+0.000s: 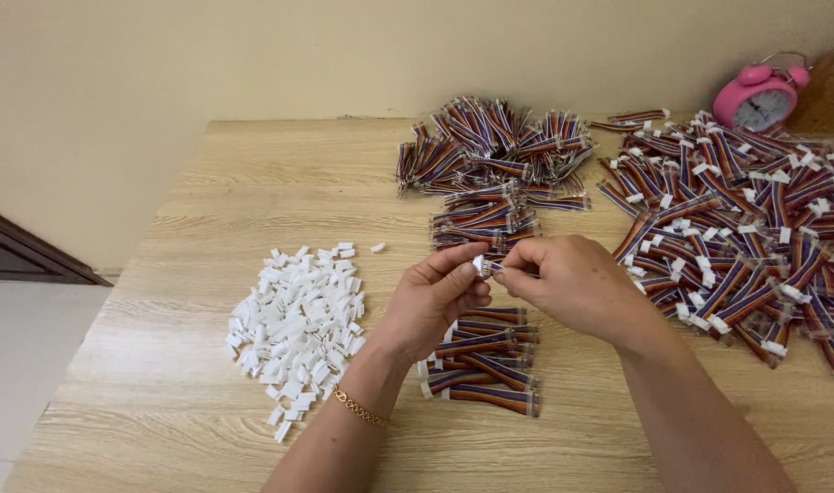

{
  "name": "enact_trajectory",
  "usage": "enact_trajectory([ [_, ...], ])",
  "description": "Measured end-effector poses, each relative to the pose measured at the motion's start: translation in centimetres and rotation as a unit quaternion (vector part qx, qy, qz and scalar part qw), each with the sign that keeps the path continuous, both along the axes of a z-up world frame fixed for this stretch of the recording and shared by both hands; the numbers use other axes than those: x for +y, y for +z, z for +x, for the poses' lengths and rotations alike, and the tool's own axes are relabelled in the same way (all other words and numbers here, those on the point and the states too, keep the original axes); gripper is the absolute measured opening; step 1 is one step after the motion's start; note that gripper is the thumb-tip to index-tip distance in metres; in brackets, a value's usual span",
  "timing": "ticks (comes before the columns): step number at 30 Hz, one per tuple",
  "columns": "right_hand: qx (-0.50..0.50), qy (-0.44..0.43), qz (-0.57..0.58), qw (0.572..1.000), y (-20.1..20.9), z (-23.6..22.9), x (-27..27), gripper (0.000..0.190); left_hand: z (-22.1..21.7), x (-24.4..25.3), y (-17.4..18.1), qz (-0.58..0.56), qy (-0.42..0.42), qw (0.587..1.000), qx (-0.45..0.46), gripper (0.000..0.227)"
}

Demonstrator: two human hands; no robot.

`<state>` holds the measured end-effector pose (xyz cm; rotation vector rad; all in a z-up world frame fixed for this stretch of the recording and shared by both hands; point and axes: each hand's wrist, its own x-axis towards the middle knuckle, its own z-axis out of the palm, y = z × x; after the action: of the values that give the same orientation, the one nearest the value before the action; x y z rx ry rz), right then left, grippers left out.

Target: The person repeatedly picks a flat ribbon cable and a white plastic connector, aligns the cable end with the connector, and presses them together. Completed assemblies are placed in a growing pile on the table.

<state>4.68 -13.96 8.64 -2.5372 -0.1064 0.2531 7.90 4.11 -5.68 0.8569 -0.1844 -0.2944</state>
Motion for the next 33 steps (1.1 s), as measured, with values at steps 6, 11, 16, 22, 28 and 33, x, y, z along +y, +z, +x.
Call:
enact_trajectory([
  [6,-0.011,0.02,0.0,1.0,-0.2,0.0,-0.2,0.019,-0.1,0.1,0.1,-0.007,-0.009,1.0,0.014,0.033],
  [11,-0.007,0.013,0.0,1.0,-0.2,0.0,0.0,0.018,-0.1,0.1,0.1,-0.019,-0.012,0.999,0.025,0.033],
  [16,-0.007,0.004,0.01,1.0,-0.1,0.1,-0.1,0.02,-0.2,0.0,0.2,-0.013,-0.004,1.0,0.016,0.033],
  [22,0.012,-0.007,0.038,0.999,-0.1,0.0,-0.1,0.02,-0.1,0.1,-0.2,-0.009,0.003,1.0,0.0,0.034],
  [28,0.005,0.005,0.018,1.0,0.2,-0.2,0.2,0.018,-0.4,0.0,0.1,0.04,0.026,0.999,-0.026,0.034],
  [33,0.028,-0.013,0.047,0.998,-0.1,0.3,0.3,0.02,-0.2,0.0,-0.2,0.026,0.031,0.999,-0.021,0.033],
])
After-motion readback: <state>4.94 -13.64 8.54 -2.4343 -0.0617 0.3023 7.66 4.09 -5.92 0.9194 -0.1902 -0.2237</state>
